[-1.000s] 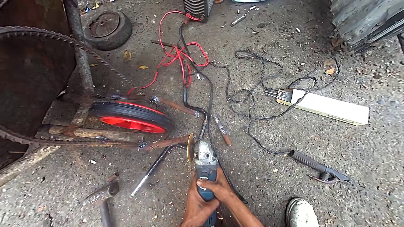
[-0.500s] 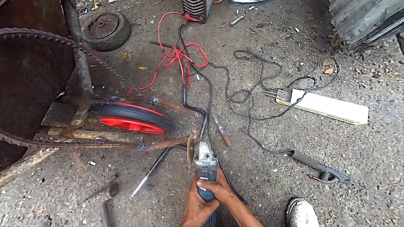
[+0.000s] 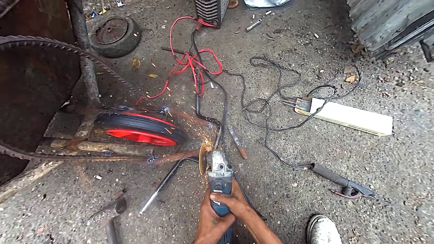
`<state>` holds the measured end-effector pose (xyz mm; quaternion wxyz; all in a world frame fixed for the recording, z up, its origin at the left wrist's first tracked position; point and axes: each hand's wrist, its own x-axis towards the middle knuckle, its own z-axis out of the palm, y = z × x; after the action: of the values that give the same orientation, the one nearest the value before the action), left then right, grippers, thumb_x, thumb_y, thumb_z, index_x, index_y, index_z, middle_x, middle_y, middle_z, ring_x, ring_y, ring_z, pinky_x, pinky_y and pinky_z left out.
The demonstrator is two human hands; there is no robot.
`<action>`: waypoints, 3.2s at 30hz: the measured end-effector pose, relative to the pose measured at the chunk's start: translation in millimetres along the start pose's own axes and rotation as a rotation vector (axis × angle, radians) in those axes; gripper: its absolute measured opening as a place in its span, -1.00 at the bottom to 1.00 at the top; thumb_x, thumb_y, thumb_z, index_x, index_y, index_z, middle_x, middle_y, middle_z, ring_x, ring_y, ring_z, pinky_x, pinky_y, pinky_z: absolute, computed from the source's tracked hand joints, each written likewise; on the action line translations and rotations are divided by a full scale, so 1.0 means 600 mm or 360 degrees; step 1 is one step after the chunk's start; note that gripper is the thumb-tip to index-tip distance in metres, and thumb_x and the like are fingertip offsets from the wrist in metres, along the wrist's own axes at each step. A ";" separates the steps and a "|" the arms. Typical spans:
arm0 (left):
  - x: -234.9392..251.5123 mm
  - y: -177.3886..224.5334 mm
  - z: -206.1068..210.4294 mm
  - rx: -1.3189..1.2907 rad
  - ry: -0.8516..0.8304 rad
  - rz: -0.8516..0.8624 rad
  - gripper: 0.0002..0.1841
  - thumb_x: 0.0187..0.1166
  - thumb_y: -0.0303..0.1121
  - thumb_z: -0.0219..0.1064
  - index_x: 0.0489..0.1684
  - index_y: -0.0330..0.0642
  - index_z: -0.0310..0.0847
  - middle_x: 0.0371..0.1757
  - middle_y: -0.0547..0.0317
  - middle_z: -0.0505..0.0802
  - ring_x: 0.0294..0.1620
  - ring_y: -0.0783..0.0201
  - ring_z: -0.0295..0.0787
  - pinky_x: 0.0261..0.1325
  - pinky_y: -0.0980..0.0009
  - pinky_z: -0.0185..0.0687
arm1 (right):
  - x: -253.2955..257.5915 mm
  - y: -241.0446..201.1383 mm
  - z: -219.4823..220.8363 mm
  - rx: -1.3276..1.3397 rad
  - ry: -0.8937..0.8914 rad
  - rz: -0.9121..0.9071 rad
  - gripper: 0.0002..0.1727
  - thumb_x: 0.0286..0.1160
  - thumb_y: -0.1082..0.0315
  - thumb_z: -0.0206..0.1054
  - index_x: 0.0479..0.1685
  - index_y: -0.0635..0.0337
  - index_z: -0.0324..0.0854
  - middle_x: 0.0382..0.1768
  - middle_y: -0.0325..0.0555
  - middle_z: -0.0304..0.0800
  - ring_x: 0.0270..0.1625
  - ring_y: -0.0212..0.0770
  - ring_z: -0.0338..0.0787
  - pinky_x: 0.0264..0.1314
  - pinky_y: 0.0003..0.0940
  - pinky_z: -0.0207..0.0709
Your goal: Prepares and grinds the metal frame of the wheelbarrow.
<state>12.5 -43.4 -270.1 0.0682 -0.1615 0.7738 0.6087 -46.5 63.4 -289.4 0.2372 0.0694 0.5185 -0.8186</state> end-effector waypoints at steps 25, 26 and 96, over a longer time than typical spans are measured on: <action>0.006 -0.007 -0.001 0.0030 -0.0028 0.0014 0.05 -0.27 -0.31 0.76 0.47 -0.42 0.35 0.05 0.17 0.88 0.05 0.47 0.85 0.22 0.47 0.80 | 0.004 0.007 -0.002 -0.0031 0.0028 -0.0007 -0.17 -0.06 0.31 0.68 0.34 0.41 0.40 -0.02 0.01 0.86 0.03 -0.25 0.89 0.22 -0.31 0.77; 0.005 -0.008 -0.002 0.0031 -0.0027 0.0016 0.05 -0.27 -0.31 0.76 0.48 -0.42 0.35 0.06 0.17 0.87 0.06 0.47 0.85 0.22 0.46 0.80 | 0.004 0.007 -0.001 -0.0030 0.0035 -0.0001 -0.16 -0.07 0.31 0.68 0.34 0.41 0.40 -0.02 0.01 0.86 0.02 -0.26 0.89 0.21 -0.32 0.77; 0.069 0.067 0.174 -0.0408 -0.0215 -0.0318 0.02 0.25 -0.16 0.70 0.61 -0.40 0.02 0.19 -0.06 0.78 0.21 0.28 0.83 0.33 0.30 0.79 | 0.156 -0.110 -0.207 0.0514 -0.1144 0.0613 -0.49 0.17 0.05 0.56 0.06 0.15 0.62 -0.23 0.02 0.84 -0.28 -0.09 0.87 -0.21 -0.16 0.77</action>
<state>-49.0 58.7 -271.7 0.1589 -0.2036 0.6636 0.7020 -175.4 166.2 -325.4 0.5368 -0.0882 0.2460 -0.8022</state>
